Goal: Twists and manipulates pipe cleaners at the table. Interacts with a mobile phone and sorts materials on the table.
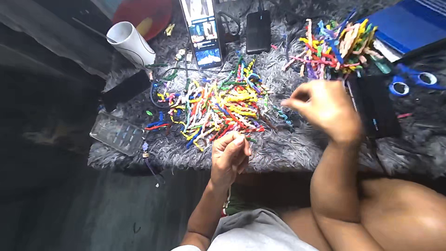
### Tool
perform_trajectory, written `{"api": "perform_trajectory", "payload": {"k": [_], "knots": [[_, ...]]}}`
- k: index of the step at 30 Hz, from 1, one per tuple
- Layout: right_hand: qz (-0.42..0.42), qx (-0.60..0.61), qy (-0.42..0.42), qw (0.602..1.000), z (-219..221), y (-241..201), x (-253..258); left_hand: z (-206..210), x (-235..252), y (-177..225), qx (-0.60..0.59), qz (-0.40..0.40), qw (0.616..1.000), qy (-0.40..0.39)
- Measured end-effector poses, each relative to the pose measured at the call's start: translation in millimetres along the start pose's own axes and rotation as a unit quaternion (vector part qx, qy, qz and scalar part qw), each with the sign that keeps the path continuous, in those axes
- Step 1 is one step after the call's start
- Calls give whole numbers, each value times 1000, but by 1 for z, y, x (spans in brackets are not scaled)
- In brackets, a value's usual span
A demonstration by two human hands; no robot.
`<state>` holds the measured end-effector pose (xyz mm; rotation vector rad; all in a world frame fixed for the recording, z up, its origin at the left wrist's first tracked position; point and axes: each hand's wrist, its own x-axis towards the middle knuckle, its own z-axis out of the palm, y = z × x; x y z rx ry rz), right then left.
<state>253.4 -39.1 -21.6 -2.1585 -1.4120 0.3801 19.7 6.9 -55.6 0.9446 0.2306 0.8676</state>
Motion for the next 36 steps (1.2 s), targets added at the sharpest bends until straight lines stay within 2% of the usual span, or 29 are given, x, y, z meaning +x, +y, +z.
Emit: {"api": "perform_trajectory", "payload": {"k": [3, 6, 9, 12, 14, 18, 22, 25, 30, 33, 36], "knots": [[-20, -31, -35, 999, 33, -4, -10, -3, 0, 0, 7, -6, 1000, 26], [-63, 22, 24, 998, 35, -5, -12, -5, 0, -3, 34, 10, 998, 46], [-134, 126, 88, 979, 27, -21, -21, -3, 1, -9, 167, 61, 982, 60], [-182, 274, 72, 942, 28, -41, -32, 1, 2, -13, 308, 137, 940, 44], [-199, 341, 78, 915, 35, -50, -37, 4, 1, -12, 318, 168, 932, 35], [-209, 404, 100, 885, 46, -62, -42, 8, -3, -8, 302, 176, 936, 39], [-218, 401, 107, 883, 53, -69, -45, 7, -3, -6, 307, 176, 932, 83], [-230, 371, 119, 892, 53, -72, -46, 5, -3, -3, 289, 160, 940, 89], [-255, 376, 95, 886, 50, -70, -48, -1, -2, 3, 223, 109, 968, 43], [-269, 448, 36, 852, 49, -65, -44, -4, -1, 7, 63, 38, 997, -4], [-275, 523, -29, 806, 51, -59, -39, -10, 1, 8, -88, -28, 993, -77]]}}
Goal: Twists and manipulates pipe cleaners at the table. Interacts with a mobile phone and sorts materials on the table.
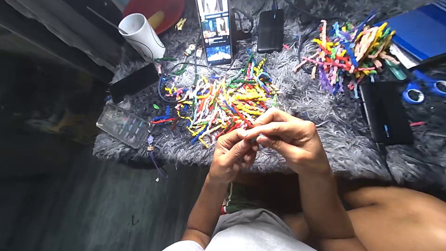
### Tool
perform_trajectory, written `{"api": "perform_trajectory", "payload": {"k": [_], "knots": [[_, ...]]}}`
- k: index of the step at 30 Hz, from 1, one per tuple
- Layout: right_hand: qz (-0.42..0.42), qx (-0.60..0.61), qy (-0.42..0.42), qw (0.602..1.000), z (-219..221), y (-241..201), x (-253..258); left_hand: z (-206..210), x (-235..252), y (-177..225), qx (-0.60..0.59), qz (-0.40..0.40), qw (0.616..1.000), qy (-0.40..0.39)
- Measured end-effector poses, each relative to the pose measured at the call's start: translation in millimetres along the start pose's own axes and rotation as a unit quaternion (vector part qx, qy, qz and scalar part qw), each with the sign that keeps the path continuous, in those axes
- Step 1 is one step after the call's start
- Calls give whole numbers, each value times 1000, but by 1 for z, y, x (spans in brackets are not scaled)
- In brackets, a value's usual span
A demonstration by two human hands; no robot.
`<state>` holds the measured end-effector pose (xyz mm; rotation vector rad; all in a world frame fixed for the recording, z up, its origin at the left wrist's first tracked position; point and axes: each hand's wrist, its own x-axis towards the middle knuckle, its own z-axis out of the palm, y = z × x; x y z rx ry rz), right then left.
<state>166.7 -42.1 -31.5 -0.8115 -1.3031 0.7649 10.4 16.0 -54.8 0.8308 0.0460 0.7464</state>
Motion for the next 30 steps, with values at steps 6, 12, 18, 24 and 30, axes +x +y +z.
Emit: {"api": "perform_trajectory", "payload": {"k": [6, 12, 18, 24, 30], "knots": [[-10, 55, -37, 998, -5, 7, 1, -8, 0, 2, -113, -63, 989, -75], [22, 89, -8, 996, -6, 6, 0, -4, 1, 3, -38, -41, 996, -73], [-9, -121, -74, 990, -29, -5, 1, 0, -1, 22, 478, 73, 874, -36], [-70, -469, 29, 880, -1, -23, -7, 11, 1, 11, 655, 137, 739, 83], [-121, -461, 101, 873, 15, -21, -7, 13, 2, 9, 352, 55, 927, 118]]}}
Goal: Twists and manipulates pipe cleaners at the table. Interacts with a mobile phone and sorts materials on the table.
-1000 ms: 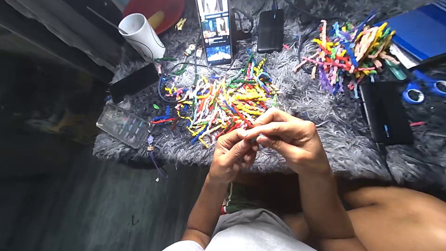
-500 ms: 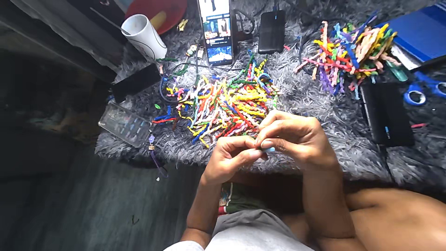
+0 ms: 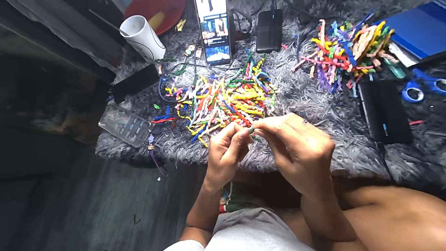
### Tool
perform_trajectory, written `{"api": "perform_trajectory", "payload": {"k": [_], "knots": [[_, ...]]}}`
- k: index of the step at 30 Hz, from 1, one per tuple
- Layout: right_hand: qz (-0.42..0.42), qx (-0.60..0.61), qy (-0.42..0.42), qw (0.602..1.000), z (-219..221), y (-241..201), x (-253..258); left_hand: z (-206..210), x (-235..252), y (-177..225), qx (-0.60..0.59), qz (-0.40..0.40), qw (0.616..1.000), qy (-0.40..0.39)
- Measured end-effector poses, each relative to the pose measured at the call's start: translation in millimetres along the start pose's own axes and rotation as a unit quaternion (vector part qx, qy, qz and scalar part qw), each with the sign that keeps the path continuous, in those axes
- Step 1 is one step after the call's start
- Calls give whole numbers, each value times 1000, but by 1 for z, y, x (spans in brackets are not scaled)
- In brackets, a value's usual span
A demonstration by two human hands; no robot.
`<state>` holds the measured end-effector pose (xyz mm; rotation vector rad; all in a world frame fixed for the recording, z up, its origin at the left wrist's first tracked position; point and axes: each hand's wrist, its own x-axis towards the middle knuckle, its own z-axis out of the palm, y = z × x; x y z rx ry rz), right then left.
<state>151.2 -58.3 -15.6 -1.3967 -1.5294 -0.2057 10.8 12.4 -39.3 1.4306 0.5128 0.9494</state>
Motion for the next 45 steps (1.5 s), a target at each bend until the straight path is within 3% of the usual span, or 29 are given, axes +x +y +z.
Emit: {"api": "perform_trajectory", "payload": {"k": [4, 6, 8, 10, 11, 13, 15, 17, 21, 25, 29, 35, 39, 45], "knots": [[-22, 72, 14, 997, 13, 3, -1, 6, 5, 2, -256, -61, 964, 32], [24, 183, 4, 983, 15, 9, 0, 2, 6, -1, -338, -58, 939, -27], [99, 328, -27, 939, 10, 19, 1, -7, 6, -4, -307, -40, 940, -142], [133, 415, -79, 897, 0, 32, 2, -17, 8, -4, -145, -2, 962, -233], [125, 407, -99, 899, -4, 36, 3, -20, 10, -2, -54, 13, 966, -252], [81, 296, -117, 944, -11, 38, 3, -22, 12, 1, 103, 32, 967, -232], [30, 146, -110, 983, -16, 32, 4, -20, 13, 1, 181, 31, 967, -177], [-15, 52, -79, 995, -18, 21, 5, -15, 13, -1, 145, 12, 980, -136], [-70, 3, -27, 997, -15, 10, 0, -9, 13, -4, -74, -37, 992, -91], [-96, 43, -7, 994, -9, 8, -1, -8, 18, 0, -184, -19, 982, 26], [-37, 96, -28, 994, -3, 17, 5, -7, 20, 4, -102, 50, 991, 67], [114, 370, -6, 922, 16, 19, 4, 12, 18, 6, -26, 100, 994, 46], [152, 400, 68, 901, 24, 18, 0, 13, 15, 5, -4, 83, 997, -6], [186, 440, 56, 877, 17, 26, 3, 10, 11, -5, -31, 64, 996, -45]]}}
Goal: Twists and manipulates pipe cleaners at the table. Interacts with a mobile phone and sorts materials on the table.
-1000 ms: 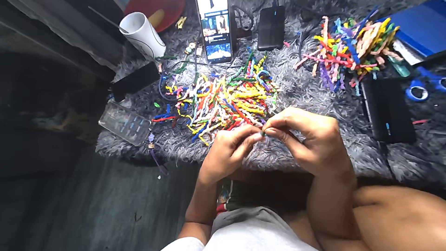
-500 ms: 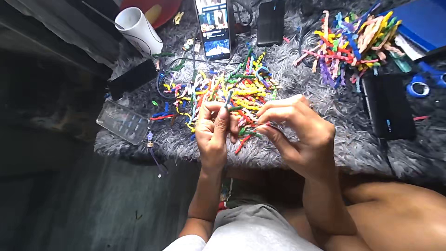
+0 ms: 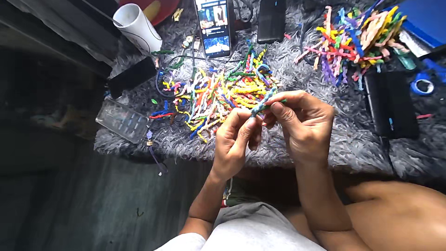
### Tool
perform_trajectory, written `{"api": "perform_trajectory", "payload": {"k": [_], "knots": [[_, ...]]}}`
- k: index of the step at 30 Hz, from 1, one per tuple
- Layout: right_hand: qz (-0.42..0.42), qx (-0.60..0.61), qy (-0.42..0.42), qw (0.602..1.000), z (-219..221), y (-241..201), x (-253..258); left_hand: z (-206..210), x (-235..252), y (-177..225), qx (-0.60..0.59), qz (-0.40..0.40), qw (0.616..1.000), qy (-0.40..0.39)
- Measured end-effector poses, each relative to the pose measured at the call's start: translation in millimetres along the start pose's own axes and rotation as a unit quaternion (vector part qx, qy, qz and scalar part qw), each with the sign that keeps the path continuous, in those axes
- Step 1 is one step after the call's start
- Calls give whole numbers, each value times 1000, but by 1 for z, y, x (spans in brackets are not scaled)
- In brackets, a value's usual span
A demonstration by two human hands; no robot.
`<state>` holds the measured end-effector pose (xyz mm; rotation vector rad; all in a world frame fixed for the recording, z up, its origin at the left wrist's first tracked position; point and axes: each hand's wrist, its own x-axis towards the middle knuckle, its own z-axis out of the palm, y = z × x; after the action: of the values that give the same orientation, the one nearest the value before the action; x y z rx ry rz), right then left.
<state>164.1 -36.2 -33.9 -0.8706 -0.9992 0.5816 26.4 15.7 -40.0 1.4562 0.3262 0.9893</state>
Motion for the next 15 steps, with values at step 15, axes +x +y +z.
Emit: {"api": "perform_trajectory", "payload": {"k": [15], "knots": [[32, -20, -115, 993, -40, -6, 19, -3, 7, 1, -100, -65, 991, -58]]}}
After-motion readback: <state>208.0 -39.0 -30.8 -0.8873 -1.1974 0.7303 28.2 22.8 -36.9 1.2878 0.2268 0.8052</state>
